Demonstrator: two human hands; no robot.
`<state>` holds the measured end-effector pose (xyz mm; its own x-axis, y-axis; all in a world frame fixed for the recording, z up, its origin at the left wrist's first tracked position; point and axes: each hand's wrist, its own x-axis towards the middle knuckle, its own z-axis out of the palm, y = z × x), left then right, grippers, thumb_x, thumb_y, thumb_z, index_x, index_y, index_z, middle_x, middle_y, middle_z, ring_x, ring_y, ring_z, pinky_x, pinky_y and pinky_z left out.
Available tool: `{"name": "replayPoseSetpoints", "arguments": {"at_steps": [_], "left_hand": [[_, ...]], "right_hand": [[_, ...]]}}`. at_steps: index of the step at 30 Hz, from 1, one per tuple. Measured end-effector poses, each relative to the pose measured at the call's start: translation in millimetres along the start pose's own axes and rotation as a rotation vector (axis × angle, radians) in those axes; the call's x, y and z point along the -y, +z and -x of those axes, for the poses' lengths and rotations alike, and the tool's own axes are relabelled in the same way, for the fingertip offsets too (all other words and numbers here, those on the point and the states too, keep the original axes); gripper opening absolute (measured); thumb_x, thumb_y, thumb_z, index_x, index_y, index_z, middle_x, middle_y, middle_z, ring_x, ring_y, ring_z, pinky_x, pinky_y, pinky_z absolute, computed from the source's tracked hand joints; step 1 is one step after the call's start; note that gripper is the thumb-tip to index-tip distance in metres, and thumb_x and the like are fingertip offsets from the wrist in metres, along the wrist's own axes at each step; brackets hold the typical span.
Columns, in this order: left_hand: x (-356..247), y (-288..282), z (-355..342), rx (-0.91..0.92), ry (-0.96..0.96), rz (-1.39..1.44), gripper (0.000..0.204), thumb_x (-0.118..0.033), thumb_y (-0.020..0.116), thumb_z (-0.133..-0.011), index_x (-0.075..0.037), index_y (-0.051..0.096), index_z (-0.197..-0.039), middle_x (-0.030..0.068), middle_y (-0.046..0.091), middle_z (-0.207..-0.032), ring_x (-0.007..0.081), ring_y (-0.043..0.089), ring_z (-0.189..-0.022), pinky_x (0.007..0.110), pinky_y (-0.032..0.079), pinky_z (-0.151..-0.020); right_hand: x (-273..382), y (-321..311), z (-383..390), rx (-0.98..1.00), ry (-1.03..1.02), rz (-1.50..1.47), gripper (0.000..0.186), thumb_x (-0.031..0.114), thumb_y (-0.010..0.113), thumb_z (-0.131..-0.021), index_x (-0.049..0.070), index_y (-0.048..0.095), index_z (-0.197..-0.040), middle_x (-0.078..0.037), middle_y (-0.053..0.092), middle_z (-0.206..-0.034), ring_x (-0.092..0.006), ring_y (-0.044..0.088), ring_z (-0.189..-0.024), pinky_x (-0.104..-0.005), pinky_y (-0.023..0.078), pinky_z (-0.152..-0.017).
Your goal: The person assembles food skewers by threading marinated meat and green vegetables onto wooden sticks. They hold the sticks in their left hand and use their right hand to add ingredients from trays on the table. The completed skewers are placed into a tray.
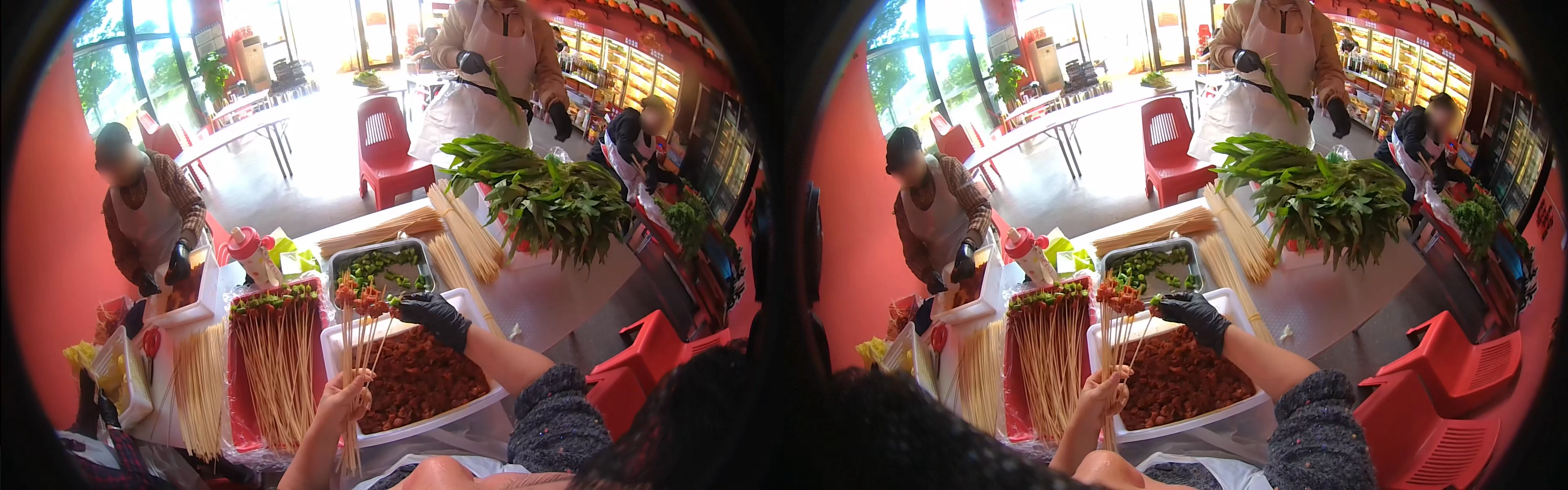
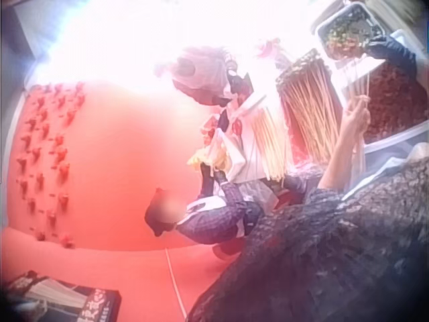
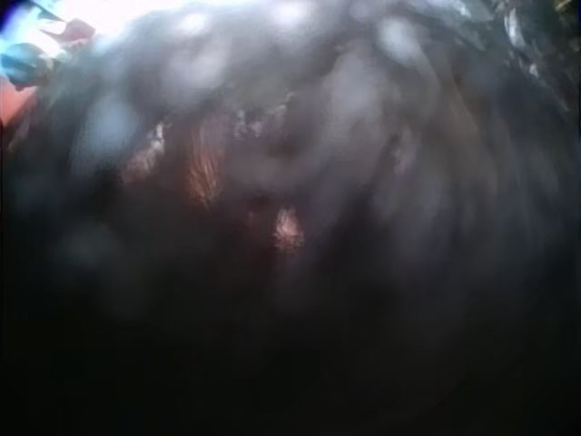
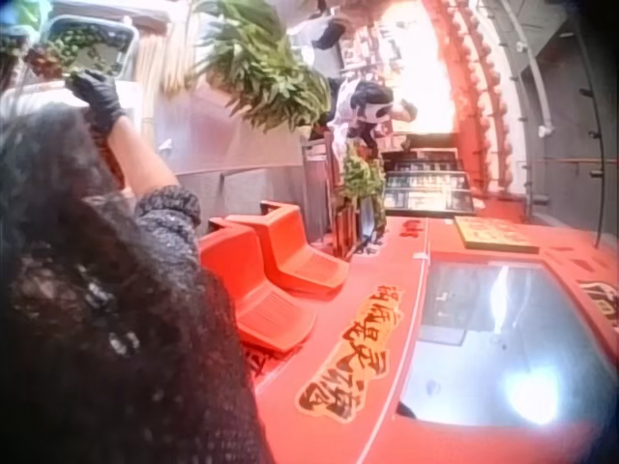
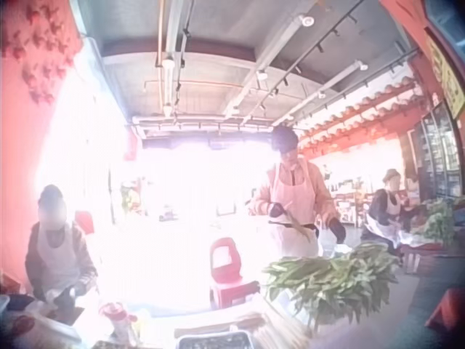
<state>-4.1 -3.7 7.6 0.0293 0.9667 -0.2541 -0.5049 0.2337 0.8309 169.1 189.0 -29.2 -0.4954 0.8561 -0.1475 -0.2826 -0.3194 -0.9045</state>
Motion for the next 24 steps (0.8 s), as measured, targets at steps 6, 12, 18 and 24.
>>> {"name": "replayPoseSetpoints", "arguments": {"at_steps": [6,12,18,24], "left_hand": [[2.8,2.6,-0.6,-0.110,-0.008,-0.119,0.022,-0.024,0.051,-0.089,-0.004,0.058,-0.088,0.0037,0.050,-0.052,0.0071,0.043,-0.038,0.019,0.028,-0.031],[6.5,0.0,-1.9,-0.134,0.040,-0.090,0.023,-0.023,0.050,-0.089,-0.002,0.058,-0.084,0.0045,0.050,-0.051,0.0084,0.044,-0.037,0.020,0.030,-0.031],[11.3,-3.8,-3.3,-0.112,0.039,-0.083,0.025,-0.023,0.050,-0.089,-0.001,0.056,-0.080,0.0058,0.050,-0.048,0.0102,0.044,-0.034,0.021,0.032,-0.031],[8.1,-3.1,-1.0,-0.108,0.048,-0.030,0.022,-0.020,0.052,-0.088,-0.001,0.053,-0.077,0.0044,0.049,-0.051,0.0106,0.048,-0.037,0.021,0.033,-0.031]], "right_hand": [[20.5,-15.2,-18.8,-0.031,0.067,-0.065,0.022,0.016,0.063,-0.079,0.001,0.059,-0.095,-0.009,0.063,-0.085,-0.0182,0.061,-0.071,-0.0287,0.051,-0.065],[59.5,-33.3,-87.0,-0.033,-0.185,0.502,0.022,0.017,0.063,-0.077,0.000,0.060,-0.092,-0.006,0.063,-0.080,-0.0172,0.055,-0.063,-0.0284,0.046,-0.059],[-3.3,-60.4,-164.7,-0.037,-0.411,1.369,0.028,-0.004,0.056,-0.070,0.004,0.062,-0.096,-0.005,0.062,-0.084,-0.0151,0.055,-0.077,-0.0245,0.045,-0.073],[-18.7,-62.6,-188.1,-0.141,-0.238,0.564,0.029,-0.004,0.059,-0.066,0.003,0.063,-0.094,-0.009,0.062,-0.089,-0.0154,0.055,-0.079,-0.0262,0.046,-0.073]]}}
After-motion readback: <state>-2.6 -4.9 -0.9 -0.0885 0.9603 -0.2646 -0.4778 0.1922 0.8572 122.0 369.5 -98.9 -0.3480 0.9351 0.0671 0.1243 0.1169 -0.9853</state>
